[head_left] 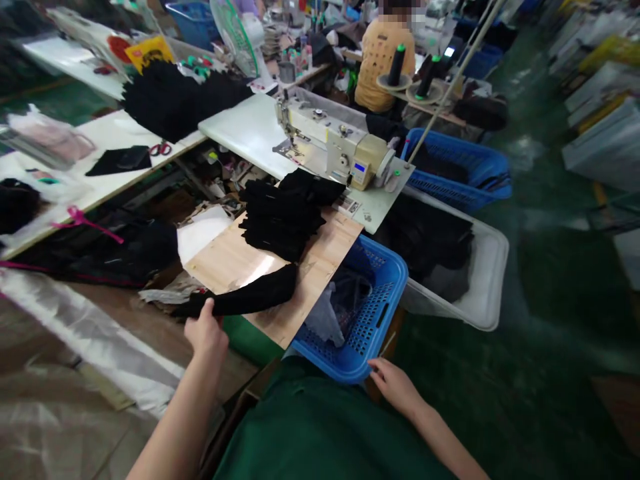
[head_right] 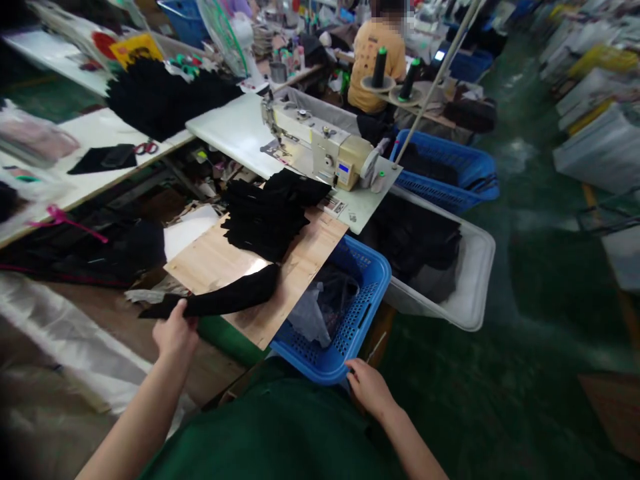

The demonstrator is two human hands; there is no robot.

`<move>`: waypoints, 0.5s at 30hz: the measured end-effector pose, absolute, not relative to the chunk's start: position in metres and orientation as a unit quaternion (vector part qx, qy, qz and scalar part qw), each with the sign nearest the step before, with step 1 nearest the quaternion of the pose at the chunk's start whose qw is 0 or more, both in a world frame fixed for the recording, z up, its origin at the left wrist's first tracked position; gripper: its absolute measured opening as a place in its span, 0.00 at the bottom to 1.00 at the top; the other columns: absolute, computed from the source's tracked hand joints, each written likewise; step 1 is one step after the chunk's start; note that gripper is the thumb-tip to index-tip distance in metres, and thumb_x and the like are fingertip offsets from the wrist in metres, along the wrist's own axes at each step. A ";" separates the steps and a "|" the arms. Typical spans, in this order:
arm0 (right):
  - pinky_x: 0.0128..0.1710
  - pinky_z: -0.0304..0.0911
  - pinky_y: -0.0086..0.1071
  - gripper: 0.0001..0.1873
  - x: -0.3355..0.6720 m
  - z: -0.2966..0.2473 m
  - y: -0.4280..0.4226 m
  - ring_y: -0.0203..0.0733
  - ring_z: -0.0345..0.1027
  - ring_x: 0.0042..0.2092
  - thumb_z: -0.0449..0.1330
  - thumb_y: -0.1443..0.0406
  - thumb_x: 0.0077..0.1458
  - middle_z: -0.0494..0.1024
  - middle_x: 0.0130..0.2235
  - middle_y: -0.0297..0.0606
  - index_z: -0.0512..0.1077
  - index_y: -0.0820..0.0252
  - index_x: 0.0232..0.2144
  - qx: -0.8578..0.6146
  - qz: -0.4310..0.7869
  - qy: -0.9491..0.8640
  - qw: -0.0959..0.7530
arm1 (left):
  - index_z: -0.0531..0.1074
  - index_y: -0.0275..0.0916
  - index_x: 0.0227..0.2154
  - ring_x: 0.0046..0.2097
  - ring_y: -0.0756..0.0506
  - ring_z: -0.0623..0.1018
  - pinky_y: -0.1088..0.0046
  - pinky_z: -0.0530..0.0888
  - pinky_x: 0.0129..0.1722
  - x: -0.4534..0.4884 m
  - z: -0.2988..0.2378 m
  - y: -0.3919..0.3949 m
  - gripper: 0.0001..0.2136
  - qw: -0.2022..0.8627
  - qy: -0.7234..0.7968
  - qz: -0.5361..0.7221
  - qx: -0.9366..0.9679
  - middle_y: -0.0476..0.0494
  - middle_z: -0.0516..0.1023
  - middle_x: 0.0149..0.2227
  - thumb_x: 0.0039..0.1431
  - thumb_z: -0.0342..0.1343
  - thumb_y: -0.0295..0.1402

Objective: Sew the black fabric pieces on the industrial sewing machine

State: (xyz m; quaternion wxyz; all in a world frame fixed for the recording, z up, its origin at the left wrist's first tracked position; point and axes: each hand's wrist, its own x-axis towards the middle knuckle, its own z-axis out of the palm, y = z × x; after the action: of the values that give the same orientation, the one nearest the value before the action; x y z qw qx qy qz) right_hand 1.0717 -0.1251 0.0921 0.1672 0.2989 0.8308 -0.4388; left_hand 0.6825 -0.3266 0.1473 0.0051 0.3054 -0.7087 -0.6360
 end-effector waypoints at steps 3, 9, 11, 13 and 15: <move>0.50 0.64 0.35 0.19 1.054 0.092 -0.128 0.43 0.74 0.45 0.50 0.62 0.61 0.77 0.50 0.42 0.73 0.57 0.49 0.319 -0.453 0.820 0.141 | 0.74 0.33 0.44 0.48 0.43 0.78 0.65 0.74 0.53 0.695 0.175 -0.311 0.17 0.034 -0.764 -0.621 0.175 0.42 0.80 0.44 0.53 0.63 0.36; 0.50 0.65 0.35 0.17 1.031 0.100 -0.155 0.44 0.75 0.46 0.52 0.63 0.60 0.79 0.49 0.42 0.75 0.57 0.48 0.385 -0.485 0.780 0.094 | 0.75 0.33 0.43 0.52 0.36 0.76 0.58 0.71 0.56 0.692 0.180 -0.295 0.22 -0.041 -0.848 -0.506 -0.150 0.36 0.80 0.43 0.58 0.55 0.48; 0.50 0.65 0.35 0.15 1.015 0.096 -0.169 0.45 0.74 0.47 0.53 0.63 0.60 0.80 0.47 0.41 0.76 0.57 0.46 0.420 -0.489 0.761 0.070 | 0.74 0.34 0.43 0.50 0.36 0.77 0.57 0.72 0.54 0.676 0.167 -0.290 0.21 -0.111 -0.855 -0.439 -0.252 0.36 0.80 0.41 0.61 0.50 0.48; 0.52 0.64 0.37 0.13 0.994 0.087 -0.183 0.46 0.73 0.49 0.54 0.65 0.60 0.80 0.47 0.41 0.76 0.57 0.44 0.465 -0.486 0.738 0.045 | 0.74 0.35 0.40 0.47 0.37 0.78 0.57 0.74 0.52 0.657 0.151 -0.283 0.19 -0.182 -0.842 -0.370 -0.348 0.36 0.79 0.40 0.62 0.48 0.46; 0.55 0.62 0.38 0.13 0.967 0.074 -0.195 0.46 0.72 0.51 0.54 0.67 0.61 0.79 0.48 0.42 0.76 0.58 0.44 0.514 -0.478 0.712 0.024 | 0.75 0.36 0.38 0.46 0.37 0.79 0.57 0.74 0.52 0.640 0.136 -0.274 0.16 -0.236 -0.819 -0.315 -0.417 0.36 0.79 0.40 0.60 0.50 0.43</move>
State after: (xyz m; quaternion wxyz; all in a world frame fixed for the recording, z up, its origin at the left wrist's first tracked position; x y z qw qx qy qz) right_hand 0.9672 -0.1952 0.0737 0.0241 0.5135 0.7119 -0.4785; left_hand 0.6403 -0.2744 0.1356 -0.2359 -0.4175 -0.8189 -0.3153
